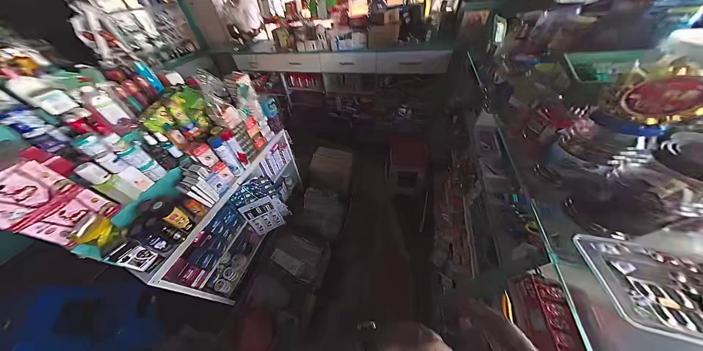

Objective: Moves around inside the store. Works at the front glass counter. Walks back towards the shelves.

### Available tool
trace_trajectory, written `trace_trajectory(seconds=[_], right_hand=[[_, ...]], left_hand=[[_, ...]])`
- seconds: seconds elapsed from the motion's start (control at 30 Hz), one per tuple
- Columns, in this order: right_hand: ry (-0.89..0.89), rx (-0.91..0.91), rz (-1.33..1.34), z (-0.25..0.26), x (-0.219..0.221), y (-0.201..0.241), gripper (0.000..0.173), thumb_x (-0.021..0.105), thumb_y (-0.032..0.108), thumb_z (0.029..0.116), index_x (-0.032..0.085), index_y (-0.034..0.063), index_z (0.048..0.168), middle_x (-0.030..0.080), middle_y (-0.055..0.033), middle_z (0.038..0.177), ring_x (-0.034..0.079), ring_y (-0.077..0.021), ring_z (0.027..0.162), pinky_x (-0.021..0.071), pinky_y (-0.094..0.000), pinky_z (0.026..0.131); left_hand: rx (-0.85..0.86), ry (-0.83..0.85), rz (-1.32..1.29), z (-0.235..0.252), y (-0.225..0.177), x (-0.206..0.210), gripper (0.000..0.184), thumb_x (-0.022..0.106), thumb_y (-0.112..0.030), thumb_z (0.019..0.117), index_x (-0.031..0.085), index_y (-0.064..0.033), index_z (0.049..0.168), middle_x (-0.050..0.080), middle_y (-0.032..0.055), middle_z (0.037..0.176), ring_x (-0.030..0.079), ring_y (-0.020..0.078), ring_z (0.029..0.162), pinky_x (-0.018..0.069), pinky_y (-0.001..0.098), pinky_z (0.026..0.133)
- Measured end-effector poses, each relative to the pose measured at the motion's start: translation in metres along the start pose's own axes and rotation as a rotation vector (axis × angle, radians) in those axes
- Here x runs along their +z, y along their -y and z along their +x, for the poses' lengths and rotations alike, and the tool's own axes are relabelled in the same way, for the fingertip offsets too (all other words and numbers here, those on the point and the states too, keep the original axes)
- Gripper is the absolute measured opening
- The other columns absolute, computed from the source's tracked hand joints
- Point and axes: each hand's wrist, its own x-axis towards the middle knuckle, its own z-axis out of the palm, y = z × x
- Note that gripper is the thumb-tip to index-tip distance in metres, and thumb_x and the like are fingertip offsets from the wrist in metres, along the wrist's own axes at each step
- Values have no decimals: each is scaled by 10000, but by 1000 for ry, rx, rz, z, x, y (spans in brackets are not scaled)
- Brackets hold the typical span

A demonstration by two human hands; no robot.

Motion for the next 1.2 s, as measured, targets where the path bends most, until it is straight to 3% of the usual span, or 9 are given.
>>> trace_trajectory(seconds=[0.13, 0.27, 0.37, 0.53, 0.83, 0.97, 1.03, 1.1, 1.2], right_hand=[[-134, -24, -10, 59, -4, -19, 214, 673, 144, 973, 709, 26, 1148, 750, -29, 1143, 719, -130, 1043, 614, -324, 913], [-333, -75, 38, 143, -20, -64, 97, 659, 288, 1001, 725, 217, 994, 770, 80, 975, 741, -99, 896, 629, -281, 807], [-429, -115, 97, 219, -21, -100, 122, 630, 295, 1011, 702, 262, 918, 756, 114, 888, 731, -74, 810, 622, -258, 746], [-303, -121, 222, 364, -17, -164, 105, 608, 182, 1020, 703, 187, 977, 773, 62, 933, 742, -96, 839, 630, -273, 769], [-154, -73, 275, 596, -12, -230, 104, 666, 78, 959, 695, 78, 1059, 746, 21, 982, 732, -132, 874, 639, -312, 801], [155, 83, 113, 655, 41, -265, 242, 656, 84, 949, 694, 6, 1175, 737, -54, 1116, 704, -130, 1009, 603, -319, 890], [428, 189, 13, 678, 84, -289, 503, 643, 70, 919, 569, 12, 1413, 659, -114, 1338, 656, -164, 1178, 563, -360, 995], [669, 276, -43, 706, 128, -310, 838, 648, -15, 849, 303, 80, 1608, 489, -143, 1531, 605, -211, 1254, 546, -398, 1016], [819, 267, -186, 771, 168, -316, 963, 623, -54, 844, 128, 102, 1655, 155, -154, 1705, 457, -287, 1435, 514, -428, 1083]], left_hand=[[6, 7, -74, 12, 30, -40, 403, 572, -303, 1045, 651, -25, 1326, 659, 199, 1299, 604, 302, 1262, 429, 469, 1126], [-46, -54, -187, 35, 66, -87, 445, 569, -340, 1044, 636, -4, 1329, 650, 215, 1295, 594, 302, 1258, 424, 452, 1120], [-96, -155, -250, 55, 90, -125, 440, 583, -332, 1036, 642, -4, 1324, 655, 213, 1278, 615, 289, 1220, 456, 437, 1088], [-258, -273, -326, 123, 123, -212, 424, 585, -340, 1032, 645, -44, 1330, 663, 170, 1260, 646, 244, 1118, 504, 411, 1010], [-253, -672, -510, 202, 134, -394, 314, 598, -236, 1027, 682, -40, 1258, 710, 90, 1139, 669, 123, 991, 553, 326, 904], [-335, -889, -581, 206, 184, -455, 298, 598, -206, 1022, 685, -32, 1247, 715, 85, 1194, 686, 148, 1068, 569, 361, 960], [-324, -960, -615, 204, 214, -494, 306, 585, -194, 1019, 681, -12, 1246, 713, 93, 1201, 679, 149, 1097, 556, 361, 986], [-329, -990, -650, 199, 243, -537, 290, 573, -193, 1026, 681, -32, 1240, 714, 70, 1181, 673, 133, 1066, 556, 353, 956], [-264, -1078, -730, 195, 275, -606, 277, 575, -179, 1023, 680, -29, 1230, 714, 68, 1182, 667, 128, 1085, 547, 336, 971]])
